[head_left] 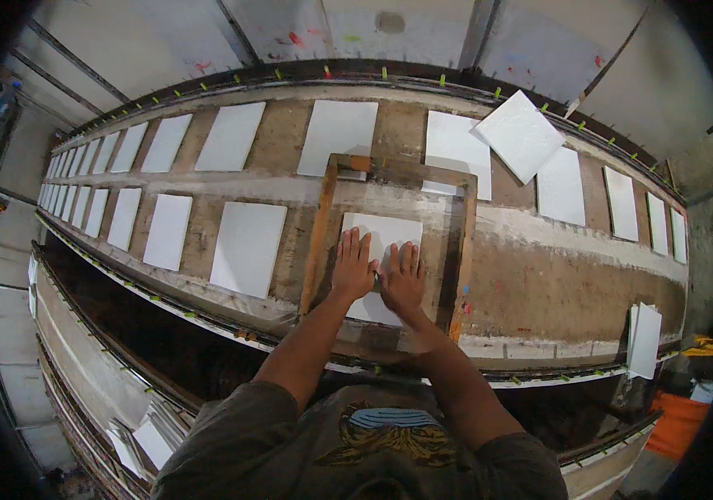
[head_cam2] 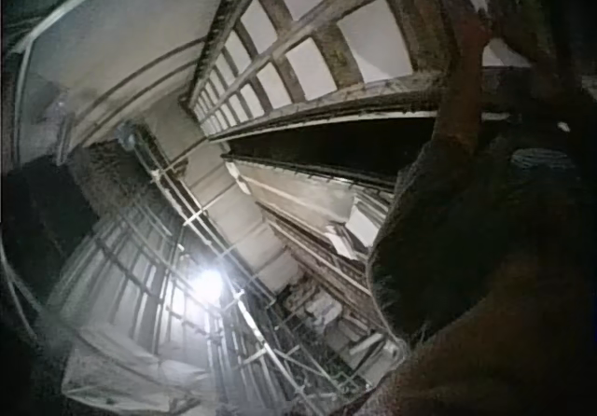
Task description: The person repeatedly picks up white rectangular panels and places them into a wooden frame on a workbench. The person aligns the panels within the frame and then removes them to repeat the process with other panels.
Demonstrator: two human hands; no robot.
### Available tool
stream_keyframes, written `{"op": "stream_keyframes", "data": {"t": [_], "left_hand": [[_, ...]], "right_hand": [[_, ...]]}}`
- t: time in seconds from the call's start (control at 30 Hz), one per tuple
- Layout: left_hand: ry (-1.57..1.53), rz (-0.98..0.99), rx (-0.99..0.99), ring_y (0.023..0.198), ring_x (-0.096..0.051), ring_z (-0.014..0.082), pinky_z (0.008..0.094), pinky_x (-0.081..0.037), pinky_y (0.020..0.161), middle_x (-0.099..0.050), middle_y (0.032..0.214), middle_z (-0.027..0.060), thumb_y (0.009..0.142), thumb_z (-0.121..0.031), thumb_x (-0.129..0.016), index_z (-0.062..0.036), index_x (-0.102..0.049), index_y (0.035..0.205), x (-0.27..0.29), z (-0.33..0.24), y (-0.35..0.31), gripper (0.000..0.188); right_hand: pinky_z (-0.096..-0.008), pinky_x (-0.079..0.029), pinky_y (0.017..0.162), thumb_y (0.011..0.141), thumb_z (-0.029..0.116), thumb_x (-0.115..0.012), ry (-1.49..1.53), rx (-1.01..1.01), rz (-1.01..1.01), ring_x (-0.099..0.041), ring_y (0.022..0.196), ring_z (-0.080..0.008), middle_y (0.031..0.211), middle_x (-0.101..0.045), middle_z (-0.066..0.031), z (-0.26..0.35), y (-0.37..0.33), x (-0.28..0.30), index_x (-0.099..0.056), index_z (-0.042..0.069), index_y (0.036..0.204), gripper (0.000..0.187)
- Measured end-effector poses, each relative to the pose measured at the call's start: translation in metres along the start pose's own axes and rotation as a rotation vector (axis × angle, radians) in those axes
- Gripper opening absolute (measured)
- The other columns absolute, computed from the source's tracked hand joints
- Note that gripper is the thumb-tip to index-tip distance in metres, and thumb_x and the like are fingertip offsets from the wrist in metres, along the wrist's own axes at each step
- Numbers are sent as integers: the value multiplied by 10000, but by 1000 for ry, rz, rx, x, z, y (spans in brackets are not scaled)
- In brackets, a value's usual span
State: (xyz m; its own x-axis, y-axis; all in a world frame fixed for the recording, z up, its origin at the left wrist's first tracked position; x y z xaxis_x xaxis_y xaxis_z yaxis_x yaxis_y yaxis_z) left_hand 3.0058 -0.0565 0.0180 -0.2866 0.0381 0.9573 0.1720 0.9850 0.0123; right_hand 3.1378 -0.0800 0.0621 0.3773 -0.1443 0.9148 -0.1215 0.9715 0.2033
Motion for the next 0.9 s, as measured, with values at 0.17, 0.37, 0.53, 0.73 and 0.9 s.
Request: {"op": "stream_keyframes", "data": {"t": [0.17,0.37,0.53,0.73,0.9], "left_hand": [[35,-62,85,1475,-240,440,533,-256,1182,-264,1588,268,940,-479,-603,-64,-274,1560,61,36,-25,815],[-194,29,516,1209,-560,457,561,-488,953,-497,1378,303,933,-492,-619,-68,-405,1456,94,100,-88,706],[-258,138,546,1028,-655,460,568,-522,860,-630,1156,301,959,-450,-588,-42,-431,1396,59,116,-99,618],[-217,-16,437,962,-661,476,575,-539,776,-648,1124,274,972,-412,-574,-51,-439,1383,43,139,-94,563],[-189,-218,345,892,-670,476,578,-530,727,-653,1084,280,965,-409,-594,-32,-477,1286,124,85,-86,508]], "right_hand": [[-555,-340,1105,870,386,-724,20,-356,94,-416,1345,-439,1422,-465,-242,-52,-12,93,-379,60,1494,784],[-523,-527,862,883,377,-717,-21,-643,286,-639,1031,-432,1192,-621,-224,-143,-90,85,-487,73,1337,592],[-536,-538,778,871,325,-725,67,-544,154,-674,926,-428,1046,-677,-215,-140,-104,69,-540,63,1213,469],[-539,-528,770,862,282,-722,84,-488,98,-671,933,-429,1051,-685,-217,-139,-97,71,-565,73,1175,409],[-541,-520,781,878,243,-696,165,-446,-91,-657,940,-454,1054,-679,-232,-138,-91,112,-561,72,1186,377]]}}
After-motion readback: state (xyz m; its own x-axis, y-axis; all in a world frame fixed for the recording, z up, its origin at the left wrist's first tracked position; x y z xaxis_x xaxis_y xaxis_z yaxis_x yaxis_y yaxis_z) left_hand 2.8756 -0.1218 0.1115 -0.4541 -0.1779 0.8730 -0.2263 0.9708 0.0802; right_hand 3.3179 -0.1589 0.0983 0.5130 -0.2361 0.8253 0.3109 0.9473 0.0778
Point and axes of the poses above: each hand's wrist, its own y-axis towards the middle knuckle, its own x-axis out of the back of the hand, z = x × y, the point moved 10 cm from there along y, towards the middle knuckle
